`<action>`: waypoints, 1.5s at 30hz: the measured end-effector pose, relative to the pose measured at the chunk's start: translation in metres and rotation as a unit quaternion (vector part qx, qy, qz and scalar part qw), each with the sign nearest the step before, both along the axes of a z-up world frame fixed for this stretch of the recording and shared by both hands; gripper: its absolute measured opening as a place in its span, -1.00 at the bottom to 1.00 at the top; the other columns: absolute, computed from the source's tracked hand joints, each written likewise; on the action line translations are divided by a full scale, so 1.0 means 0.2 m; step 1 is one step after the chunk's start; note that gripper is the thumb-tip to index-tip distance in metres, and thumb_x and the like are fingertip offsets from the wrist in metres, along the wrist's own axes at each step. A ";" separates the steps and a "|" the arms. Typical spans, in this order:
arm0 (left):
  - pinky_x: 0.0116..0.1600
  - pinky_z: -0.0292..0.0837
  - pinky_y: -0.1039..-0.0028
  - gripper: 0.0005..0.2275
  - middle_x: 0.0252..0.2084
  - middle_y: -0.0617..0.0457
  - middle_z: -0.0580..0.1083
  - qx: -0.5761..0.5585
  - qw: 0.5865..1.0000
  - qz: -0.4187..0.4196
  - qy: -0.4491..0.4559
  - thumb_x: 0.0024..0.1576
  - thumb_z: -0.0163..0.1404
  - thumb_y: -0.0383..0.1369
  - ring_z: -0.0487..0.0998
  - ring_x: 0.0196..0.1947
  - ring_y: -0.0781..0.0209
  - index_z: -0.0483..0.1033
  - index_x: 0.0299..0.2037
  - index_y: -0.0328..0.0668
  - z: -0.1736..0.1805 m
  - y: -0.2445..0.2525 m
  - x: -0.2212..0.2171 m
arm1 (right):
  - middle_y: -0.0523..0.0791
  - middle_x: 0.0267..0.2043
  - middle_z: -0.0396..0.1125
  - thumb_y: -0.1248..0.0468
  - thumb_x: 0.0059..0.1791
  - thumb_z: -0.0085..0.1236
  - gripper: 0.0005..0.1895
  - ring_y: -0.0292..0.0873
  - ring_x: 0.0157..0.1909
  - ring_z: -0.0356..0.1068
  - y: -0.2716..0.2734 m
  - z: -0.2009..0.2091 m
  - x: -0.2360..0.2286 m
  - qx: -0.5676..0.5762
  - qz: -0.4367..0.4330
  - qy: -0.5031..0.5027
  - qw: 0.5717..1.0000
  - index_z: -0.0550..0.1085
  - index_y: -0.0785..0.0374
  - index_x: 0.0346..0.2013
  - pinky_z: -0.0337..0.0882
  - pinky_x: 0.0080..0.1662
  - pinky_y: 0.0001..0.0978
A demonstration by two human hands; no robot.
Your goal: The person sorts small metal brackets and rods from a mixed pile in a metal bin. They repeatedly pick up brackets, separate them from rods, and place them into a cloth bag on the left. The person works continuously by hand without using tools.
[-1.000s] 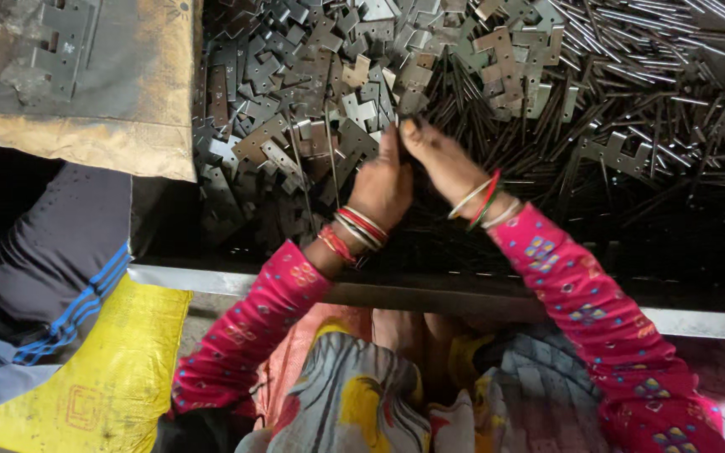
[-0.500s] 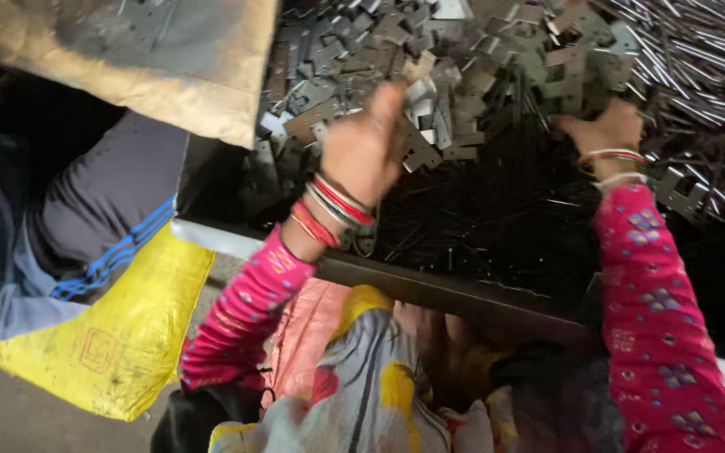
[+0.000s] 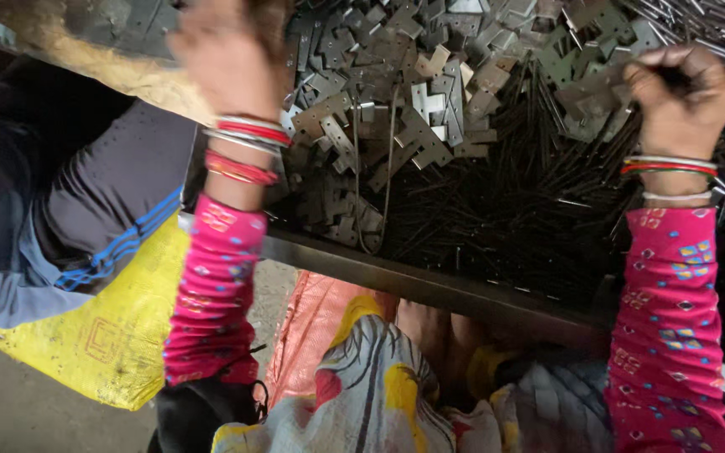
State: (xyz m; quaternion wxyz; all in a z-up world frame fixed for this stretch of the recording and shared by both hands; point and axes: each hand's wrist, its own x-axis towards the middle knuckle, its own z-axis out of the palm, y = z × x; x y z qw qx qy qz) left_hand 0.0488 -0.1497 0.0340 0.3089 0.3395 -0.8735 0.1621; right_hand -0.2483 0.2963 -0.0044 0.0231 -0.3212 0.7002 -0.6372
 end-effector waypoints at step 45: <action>-0.09 0.61 0.16 -0.75 -0.15 -0.07 0.60 0.576 0.693 -0.434 -0.004 0.18 0.14 -0.39 0.68 -0.18 0.00 0.40 -0.01 -0.22 -0.27 0.76 -0.33 | -0.10 -0.21 0.38 0.14 0.15 0.10 -0.78 -0.12 -0.15 0.42 0.14 0.22 0.14 -0.240 0.084 -0.391 0.885 0.49 0.24 -0.05 0.52 0.01 0.04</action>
